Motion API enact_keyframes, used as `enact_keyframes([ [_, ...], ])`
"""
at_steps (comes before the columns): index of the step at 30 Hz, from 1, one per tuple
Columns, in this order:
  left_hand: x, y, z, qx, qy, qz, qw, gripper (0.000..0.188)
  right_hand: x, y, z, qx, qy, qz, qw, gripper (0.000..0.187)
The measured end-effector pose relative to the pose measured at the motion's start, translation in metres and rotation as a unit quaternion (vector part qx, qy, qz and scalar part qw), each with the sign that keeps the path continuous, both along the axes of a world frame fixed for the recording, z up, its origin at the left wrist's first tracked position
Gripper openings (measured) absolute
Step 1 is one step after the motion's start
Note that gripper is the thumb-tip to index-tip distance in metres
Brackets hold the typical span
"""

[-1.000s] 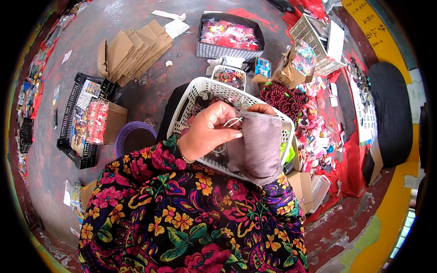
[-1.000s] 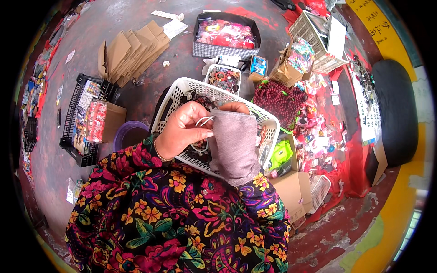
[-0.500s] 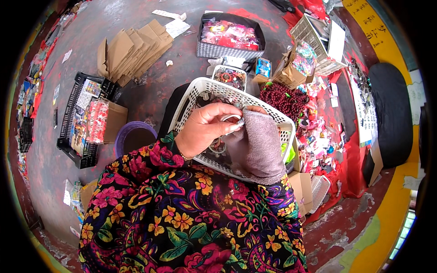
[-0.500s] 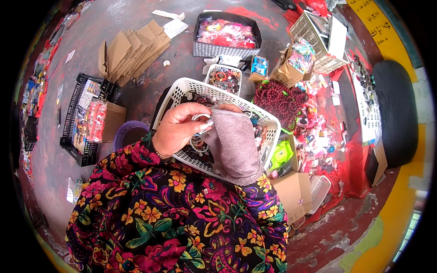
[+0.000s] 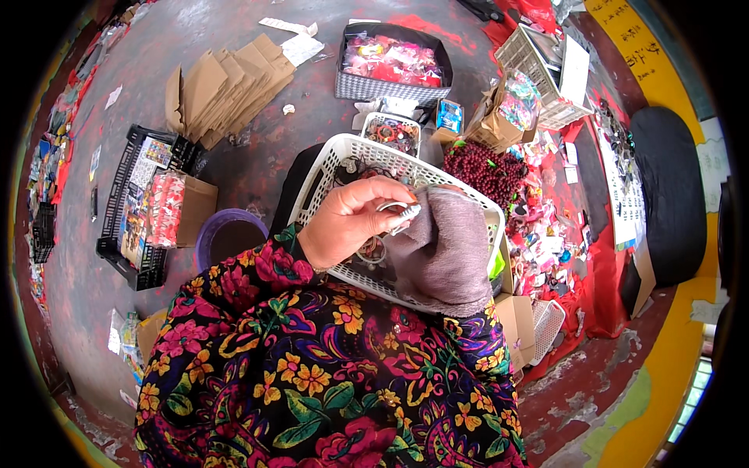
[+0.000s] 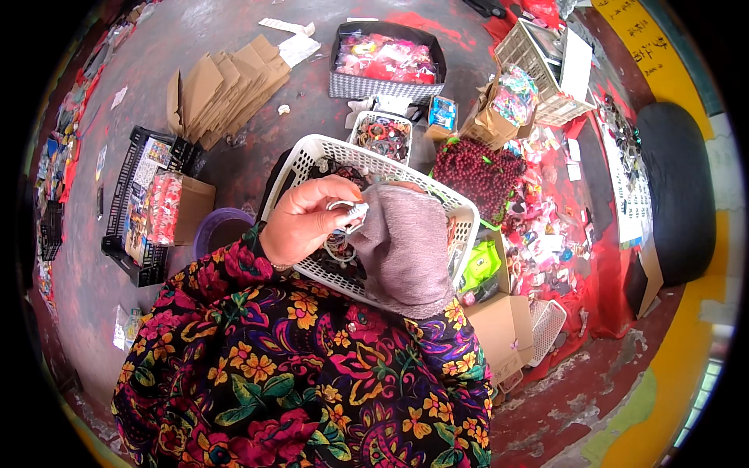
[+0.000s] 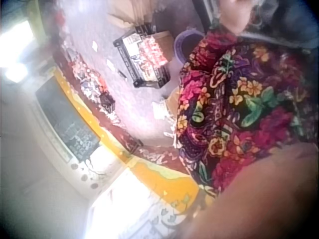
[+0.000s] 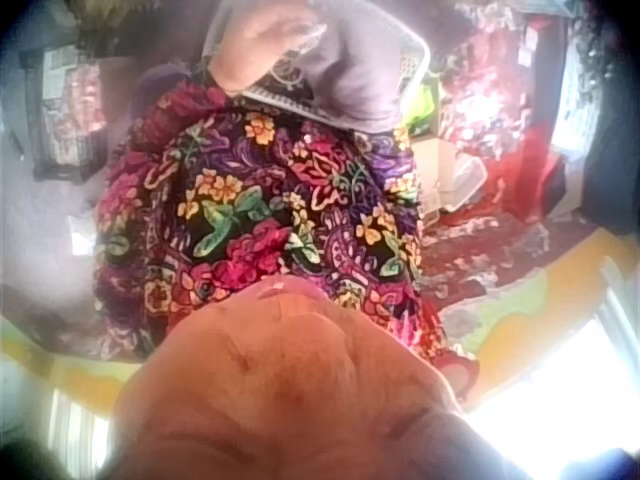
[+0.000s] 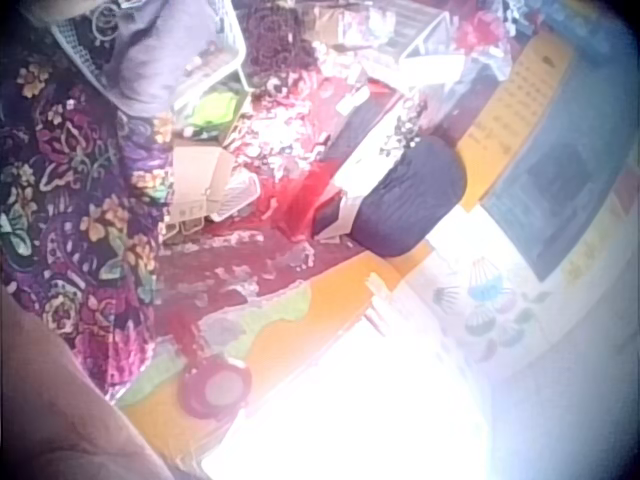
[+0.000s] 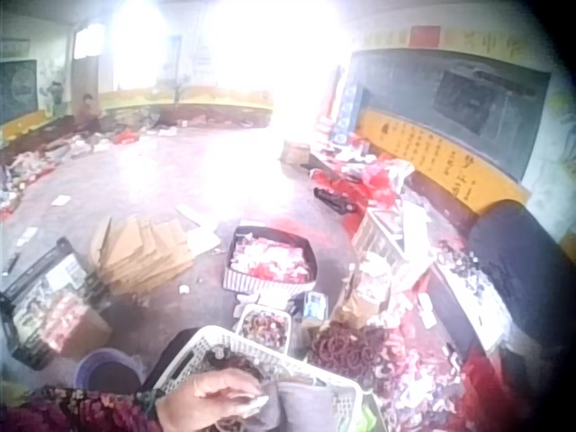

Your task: The person sits on the floor and wipes small jewelry items, including rings and earrings, with a cloth. They pick up each item from a white plastic basket, rub it with the cloth, and place it back into the basket.

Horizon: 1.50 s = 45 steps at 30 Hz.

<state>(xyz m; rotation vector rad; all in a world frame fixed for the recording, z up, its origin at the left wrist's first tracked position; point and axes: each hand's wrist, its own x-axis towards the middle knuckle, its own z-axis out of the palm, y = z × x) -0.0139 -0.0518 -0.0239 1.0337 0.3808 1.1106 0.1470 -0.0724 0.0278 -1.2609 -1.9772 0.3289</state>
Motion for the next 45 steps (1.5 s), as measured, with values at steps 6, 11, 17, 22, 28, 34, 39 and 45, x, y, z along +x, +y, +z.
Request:
enact_keyframes([
  [6,0.000,0.003,-0.003,-0.094,-0.100,-0.043,0.990,0.021,0.006,0.004,-0.003,-0.007,-0.030,0.021,0.999,0.022],
  [11,0.000,0.002,0.002,-0.141,-0.067,-0.072,0.985,0.021,-0.001,-0.009,-0.012,-0.182,0.305,0.025,0.934,0.013],
  [17,-0.001,0.003,-0.004,-0.135,-0.018,-0.088,0.987,0.019,0.005,-0.006,-0.013,-0.031,0.070,0.046,0.996,0.020],
  [22,-0.002,0.004,0.001,-0.182,-0.036,-0.116,0.976,0.016,0.011,0.005,-0.001,-0.054,-0.031,0.068,0.996,0.026],
  [28,-0.002,0.010,-0.010,-0.206,-0.085,-0.035,0.974,0.016,-0.006,0.000,-0.001,-0.132,0.080,-0.031,0.988,0.031],
  [34,-0.001,0.012,-0.017,-0.208,-0.133,-0.001,0.969,0.017,0.001,0.017,-0.019,-0.078,-0.065,0.074,0.992,0.037],
  [39,0.001,0.008,-0.013,-0.171,-0.036,0.002,0.985,0.016,0.007,0.008,-0.040,-0.273,0.297,0.075,0.912,0.034],
  [45,0.000,0.005,-0.001,-0.126,0.028,0.011,0.992,0.019,0.019,0.017,-0.014,-0.050,0.023,0.166,0.985,0.026],
])
